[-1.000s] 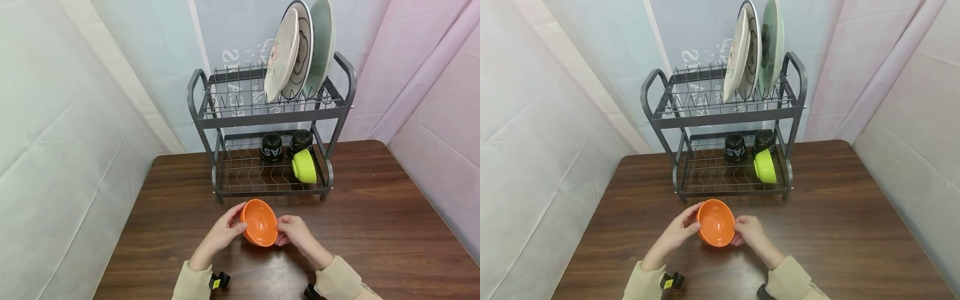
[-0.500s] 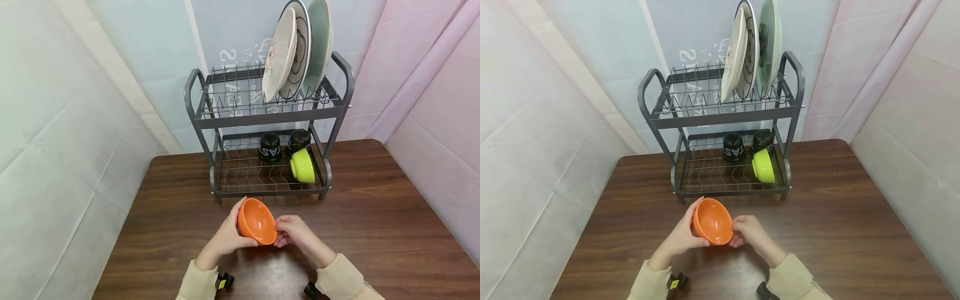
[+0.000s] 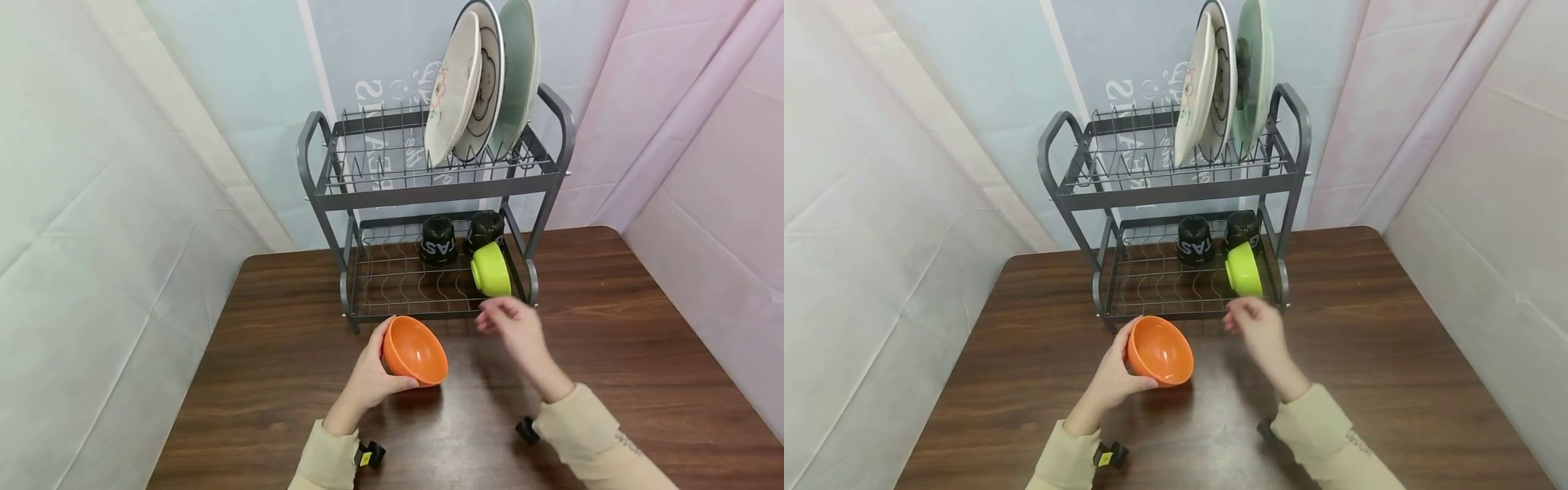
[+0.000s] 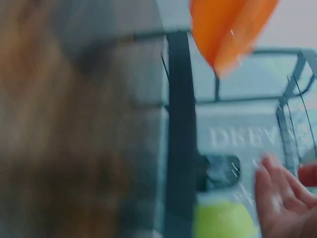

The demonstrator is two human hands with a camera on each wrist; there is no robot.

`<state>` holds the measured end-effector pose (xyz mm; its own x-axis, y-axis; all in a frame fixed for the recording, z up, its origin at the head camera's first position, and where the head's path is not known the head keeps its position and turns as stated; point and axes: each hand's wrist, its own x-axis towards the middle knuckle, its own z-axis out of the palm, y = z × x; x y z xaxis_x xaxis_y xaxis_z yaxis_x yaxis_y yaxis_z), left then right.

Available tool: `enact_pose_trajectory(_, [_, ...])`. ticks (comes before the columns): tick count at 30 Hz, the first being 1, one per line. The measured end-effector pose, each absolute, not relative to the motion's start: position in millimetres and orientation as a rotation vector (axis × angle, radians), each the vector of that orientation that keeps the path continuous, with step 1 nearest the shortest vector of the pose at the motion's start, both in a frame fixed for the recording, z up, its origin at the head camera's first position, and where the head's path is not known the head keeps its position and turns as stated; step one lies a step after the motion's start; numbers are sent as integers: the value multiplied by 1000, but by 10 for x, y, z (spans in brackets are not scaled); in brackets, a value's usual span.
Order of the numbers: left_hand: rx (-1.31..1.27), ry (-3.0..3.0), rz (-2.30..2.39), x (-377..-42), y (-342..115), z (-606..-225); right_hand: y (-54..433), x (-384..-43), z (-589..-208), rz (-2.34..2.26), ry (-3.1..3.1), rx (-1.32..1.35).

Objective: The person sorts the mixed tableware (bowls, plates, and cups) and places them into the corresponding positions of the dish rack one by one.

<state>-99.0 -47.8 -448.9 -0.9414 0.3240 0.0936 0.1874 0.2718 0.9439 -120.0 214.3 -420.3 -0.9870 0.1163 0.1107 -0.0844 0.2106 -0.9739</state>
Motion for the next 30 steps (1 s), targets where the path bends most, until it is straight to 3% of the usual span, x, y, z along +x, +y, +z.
enact_pose_trajectory(4, [450,2404,1762,-998,-484,-4509,2395,-1483,-3973,1391,-2142,-67])
enact_pose_trajectory(8, [412,2398,1768,-1003,-479,-4542,2638,-1788,-3749,1255,-2027,-122])
enact_pose_trajectory(14, [399,2397,1772,-1012,-508,-4570,2836,-2123,-3544,1380,-2041,-91])
enact_pose_trajectory(20, [371,2413,1747,-1018,-532,-4577,2768,-2178,-3484,1693,-1903,-29])
enact_pose_trajectory(30, [336,2413,1844,-1248,-419,-4467,2840,-2320,-3696,1984,-1610,137])
